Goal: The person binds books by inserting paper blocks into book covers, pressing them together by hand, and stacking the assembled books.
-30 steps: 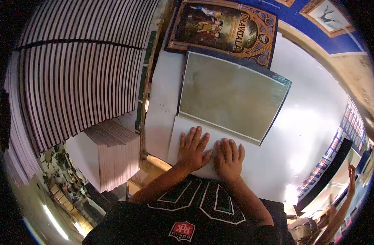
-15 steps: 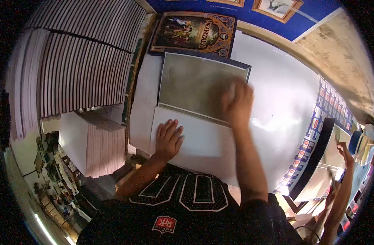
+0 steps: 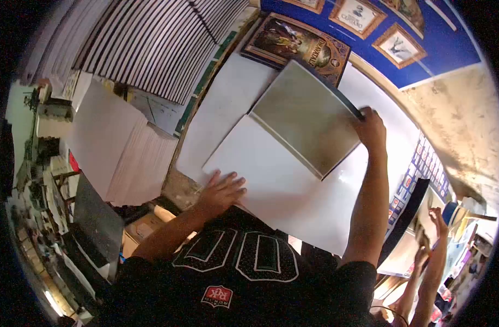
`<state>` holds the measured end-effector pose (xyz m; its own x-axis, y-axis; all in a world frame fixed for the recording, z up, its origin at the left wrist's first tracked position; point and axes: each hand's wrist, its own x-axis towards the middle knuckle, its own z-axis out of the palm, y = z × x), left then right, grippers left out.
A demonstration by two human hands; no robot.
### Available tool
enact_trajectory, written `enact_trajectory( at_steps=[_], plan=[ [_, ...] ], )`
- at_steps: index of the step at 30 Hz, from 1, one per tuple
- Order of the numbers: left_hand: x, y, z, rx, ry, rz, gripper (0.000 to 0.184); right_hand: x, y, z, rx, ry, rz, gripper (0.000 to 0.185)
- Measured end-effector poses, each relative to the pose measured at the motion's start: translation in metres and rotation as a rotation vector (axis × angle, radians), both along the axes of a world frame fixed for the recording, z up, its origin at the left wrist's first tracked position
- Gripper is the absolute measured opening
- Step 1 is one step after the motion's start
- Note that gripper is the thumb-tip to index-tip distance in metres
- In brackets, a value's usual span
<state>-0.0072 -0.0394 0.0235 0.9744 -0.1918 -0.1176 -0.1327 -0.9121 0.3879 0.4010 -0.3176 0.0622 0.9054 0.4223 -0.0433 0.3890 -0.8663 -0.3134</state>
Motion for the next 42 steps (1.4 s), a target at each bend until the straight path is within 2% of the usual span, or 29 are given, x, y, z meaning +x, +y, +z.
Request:
enact_trajectory(
  at_steps=[3,5,7,8,10,11,14,17,21,25,27,28,29,31,42],
  plan=[
    [0.004,0.031,-0.011,0.048,-0.072,0.009,0.044,-0.032,-0.032,0.039,-0.024,0.049,0.099,0.028],
    [0.007,0.051,-0.022,-0.023,-0.133,-0.081,0.047,-0.056,-0.045,0.065,0.128,0.178,0.104,0.025],
    [0.008,0.058,-0.031,0.008,-0.22,-0.121,0.05,-0.065,-0.042,0.097,0.155,0.476,-0.128,0.035],
    [0.008,0.058,-0.031,0.002,-0.217,-0.131,0.048,-0.066,-0.038,0.105,0.146,0.473,-0.122,0.035],
    [0.008,0.056,-0.031,-0.009,-0.207,-0.124,0.046,-0.062,-0.029,0.113,0.564,0.828,0.099,0.048],
    [0.006,0.056,-0.031,0.017,-0.187,-0.136,0.044,-0.056,-0.018,0.117,0.553,0.96,0.143,0.072],
    [0.005,0.056,-0.028,0.008,-0.149,-0.106,0.04,-0.038,0.019,0.101,0.564,1.136,0.362,0.107],
    [0.008,0.056,-0.018,-0.009,-0.118,-0.083,0.037,-0.027,0.024,0.057,0.634,1.428,0.34,0.109],
    [0.008,0.053,-0.018,0.099,-0.061,-0.126,0.035,-0.031,0.028,0.017,0.737,1.621,0.192,0.111],
    [0.003,0.051,-0.017,0.137,0.005,-0.109,0.036,-0.027,0.031,0.01,0.744,1.637,0.22,0.112],
    [0.003,0.052,-0.019,0.162,-0.035,-0.131,0.035,-0.032,0.034,0.022,0.761,1.622,0.094,0.109],
    [0.004,0.051,-0.018,0.16,-0.028,-0.126,0.035,-0.028,0.023,0.007,0.757,1.63,0.094,0.109],
    [0.005,0.051,-0.016,0.171,-0.049,-0.124,0.034,-0.02,0.004,-0.017,0.816,1.69,-0.017,0.108],
    [0.008,0.051,-0.014,0.187,-0.073,-0.121,0.033,-0.017,0.002,-0.023,0.903,1.73,-0.143,0.107],
    [0.003,0.055,-0.025,0.146,-0.15,-0.12,0.034,-0.072,0.037,0.016,0.924,1.539,-0.102,0.106]
  ],
)
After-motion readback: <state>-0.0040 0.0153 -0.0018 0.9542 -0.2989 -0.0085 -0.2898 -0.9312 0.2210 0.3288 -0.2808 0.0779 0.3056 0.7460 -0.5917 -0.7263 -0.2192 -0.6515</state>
